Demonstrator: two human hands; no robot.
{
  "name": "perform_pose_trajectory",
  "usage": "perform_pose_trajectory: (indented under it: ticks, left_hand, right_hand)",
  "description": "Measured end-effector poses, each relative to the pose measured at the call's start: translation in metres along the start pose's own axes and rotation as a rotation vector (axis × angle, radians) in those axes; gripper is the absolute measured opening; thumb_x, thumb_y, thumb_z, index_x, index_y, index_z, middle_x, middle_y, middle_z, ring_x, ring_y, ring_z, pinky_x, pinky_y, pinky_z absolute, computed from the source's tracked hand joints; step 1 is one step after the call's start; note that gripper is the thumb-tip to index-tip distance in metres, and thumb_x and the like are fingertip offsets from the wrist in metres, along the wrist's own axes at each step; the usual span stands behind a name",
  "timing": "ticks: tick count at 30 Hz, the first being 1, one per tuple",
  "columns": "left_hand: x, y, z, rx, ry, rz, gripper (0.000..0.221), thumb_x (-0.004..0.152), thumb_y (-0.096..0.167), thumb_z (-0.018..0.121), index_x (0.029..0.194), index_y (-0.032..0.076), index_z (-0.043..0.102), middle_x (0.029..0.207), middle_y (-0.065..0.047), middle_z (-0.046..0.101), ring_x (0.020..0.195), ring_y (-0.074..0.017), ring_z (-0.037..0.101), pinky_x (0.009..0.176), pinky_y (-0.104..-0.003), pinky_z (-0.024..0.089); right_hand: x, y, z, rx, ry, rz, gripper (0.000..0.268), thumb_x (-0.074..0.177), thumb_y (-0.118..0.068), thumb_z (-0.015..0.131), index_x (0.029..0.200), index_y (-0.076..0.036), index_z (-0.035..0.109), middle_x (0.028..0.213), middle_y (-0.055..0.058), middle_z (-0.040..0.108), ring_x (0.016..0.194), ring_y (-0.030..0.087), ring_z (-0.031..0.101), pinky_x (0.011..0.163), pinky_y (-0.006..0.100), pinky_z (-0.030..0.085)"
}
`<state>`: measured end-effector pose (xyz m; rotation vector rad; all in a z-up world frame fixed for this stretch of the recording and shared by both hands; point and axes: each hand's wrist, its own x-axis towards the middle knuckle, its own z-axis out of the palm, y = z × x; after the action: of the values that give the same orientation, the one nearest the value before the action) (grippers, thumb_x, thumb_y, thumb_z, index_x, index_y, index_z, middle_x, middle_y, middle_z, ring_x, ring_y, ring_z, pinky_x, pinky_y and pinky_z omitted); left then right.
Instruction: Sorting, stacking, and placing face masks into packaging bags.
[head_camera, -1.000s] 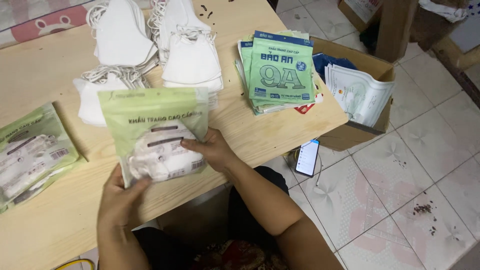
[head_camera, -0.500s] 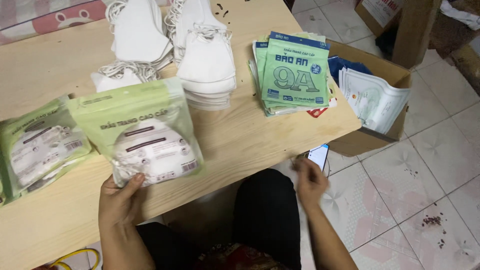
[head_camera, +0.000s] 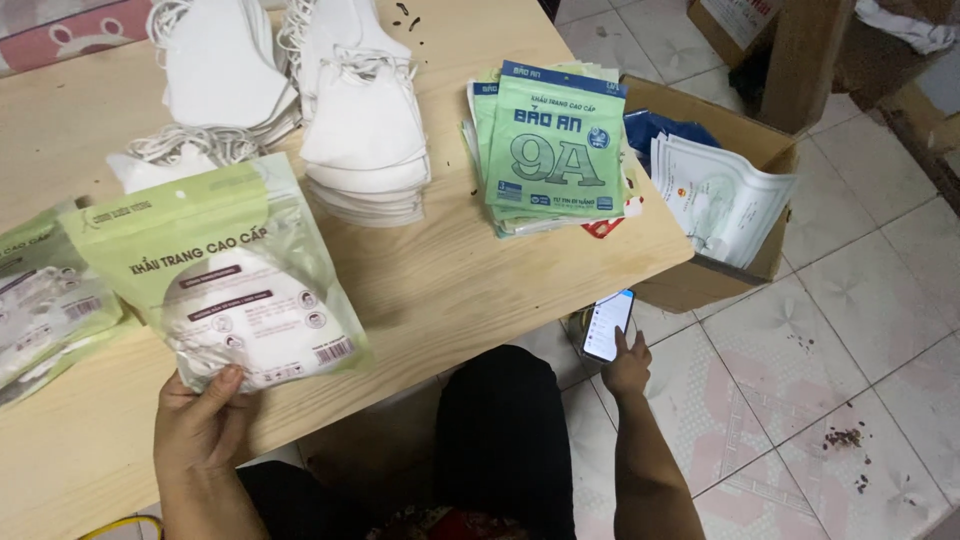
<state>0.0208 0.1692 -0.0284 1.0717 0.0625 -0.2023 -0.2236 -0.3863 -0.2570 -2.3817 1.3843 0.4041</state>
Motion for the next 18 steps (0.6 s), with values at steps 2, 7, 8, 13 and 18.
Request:
perform_pose_trajectory:
  ticks: [2,7,8,13,18]
  left_hand:
    - [-0.003,0.001,0.000,0.000,0.012,-0.018,0.049,0.081,-0.001,0.068,0.130,0.003,0.062,0.134,-0.012,0.067,0.120,-0.0214,0.065,0.114,-0.039,0.050]
    - [-0.002,0.001,0.001,0.031,0.049,-0.046,0.050,0.079,-0.001,0.069,0.128,0.003,0.063,0.130,-0.012,0.068,0.119,-0.0233,0.065,0.112,-0.040,0.052]
    - [-0.003,0.002,0.000,0.052,0.047,-0.047,0.050,0.081,0.001,0.068,0.130,0.003,0.062,0.130,-0.011,0.068,0.118,-0.0214,0.065,0.109,-0.036,0.052]
    - [-0.002,0.005,0.006,0.002,-0.014,-0.020,0.054,0.080,-0.001,0.067,0.133,0.002,0.060,0.136,-0.013,0.065,0.122,-0.0240,0.064,0.115,-0.043,0.049]
    - [-0.006,0.008,0.006,-0.018,0.003,-0.022,0.055,0.079,-0.001,0.069,0.133,0.002,0.060,0.133,-0.014,0.066,0.123,-0.0260,0.064,0.114,-0.047,0.050]
  right_hand:
    - [0.002,-0.004,-0.004,-0.023,-0.006,0.002,0.092,0.083,-0.007,0.067,0.161,-0.036,0.027,0.172,0.010,0.010,0.151,0.040,0.018,0.109,0.061,0.042]
    - [-0.001,-0.008,-0.017,-0.065,-0.074,0.021,0.089,0.087,-0.006,0.068,0.161,-0.036,0.027,0.173,0.008,0.008,0.154,0.036,0.016,0.112,0.060,0.040]
    - [0.001,-0.001,-0.010,0.022,-0.006,0.011,0.090,0.083,-0.006,0.066,0.160,-0.035,0.031,0.172,0.007,0.011,0.151,0.037,0.020,0.109,0.058,0.043]
    - [0.000,0.025,0.021,0.320,0.250,-0.033,0.075,0.080,-0.001,0.049,0.151,-0.026,0.051,0.165,0.019,0.030,0.147,0.043,0.031,0.112,0.057,0.039]
    - [-0.021,0.057,0.075,0.382,0.444,-0.156,0.057,0.071,0.004,0.053,0.123,-0.007,0.074,0.139,0.023,0.058,0.127,0.038,0.055,0.108,0.042,0.048]
